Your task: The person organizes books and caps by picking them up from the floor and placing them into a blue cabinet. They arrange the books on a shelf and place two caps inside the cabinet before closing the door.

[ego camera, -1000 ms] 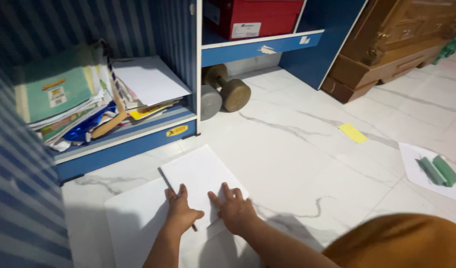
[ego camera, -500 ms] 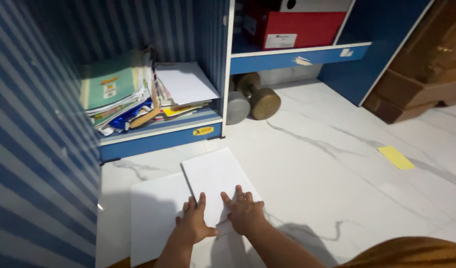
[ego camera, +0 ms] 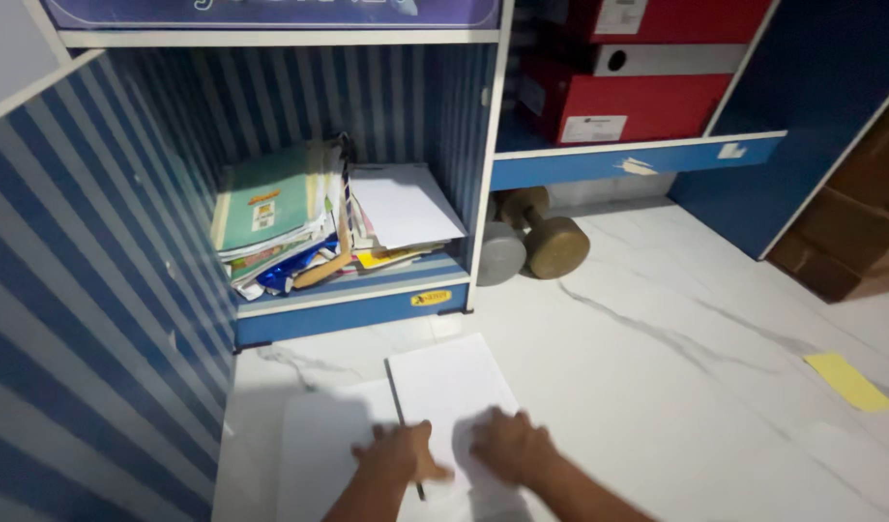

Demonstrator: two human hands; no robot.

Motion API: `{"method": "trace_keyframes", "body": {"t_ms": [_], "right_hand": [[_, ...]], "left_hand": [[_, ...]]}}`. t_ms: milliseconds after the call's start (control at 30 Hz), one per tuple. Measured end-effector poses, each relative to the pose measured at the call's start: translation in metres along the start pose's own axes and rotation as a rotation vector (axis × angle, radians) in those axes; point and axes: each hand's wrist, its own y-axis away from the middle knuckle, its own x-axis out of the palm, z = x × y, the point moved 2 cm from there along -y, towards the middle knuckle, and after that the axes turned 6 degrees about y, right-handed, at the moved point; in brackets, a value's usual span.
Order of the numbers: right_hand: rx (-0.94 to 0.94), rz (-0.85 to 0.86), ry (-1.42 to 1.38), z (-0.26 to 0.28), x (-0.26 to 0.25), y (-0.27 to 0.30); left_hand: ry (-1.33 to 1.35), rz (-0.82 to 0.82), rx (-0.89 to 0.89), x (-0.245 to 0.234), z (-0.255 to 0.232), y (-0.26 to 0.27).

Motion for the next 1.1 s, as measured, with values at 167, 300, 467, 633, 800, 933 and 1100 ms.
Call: {"method": "trace_keyframes", "body": {"t_ms": [167,300,467,633,800,933,1100], "right_hand": [[-0.119,-0.567,-0.085,-0.005,-0.12,-0.062],[-0.401,-0.987,0.026,0.019,-0.224,-0.103],[-0.357,-0.836,0.148,0.048,-0.295,-0.163],[-0.239,-0.538,0.028,0.056,-0.277,-0.219],[-0.068,-0.426,-0.028,0.055,-0.238,-0.229],[-0.079,-0.373,0.0,0.059,-0.241,-0.215],[-0.085,-0.279,0.059,0.064,-0.241,-0.199]], "left_hand": [[-0.015,-0.877,0.22,-0.107,-0.026,-0.028],[-0.031,-1.314,0.501,-0.193,-0.032,-0.039],[-0.037,-1.107,0.387,-0.27,-0.032,-0.076],[-0.078,-0.79,0.222,-0.264,0.011,-0.119],[-0.106,-1.005,0.265,-0.239,0.02,-0.139],[0.006,-1.065,0.328,-0.245,0.024,-0.13],[0.018,-0.955,0.274,-0.261,0.028,-0.117]]}}
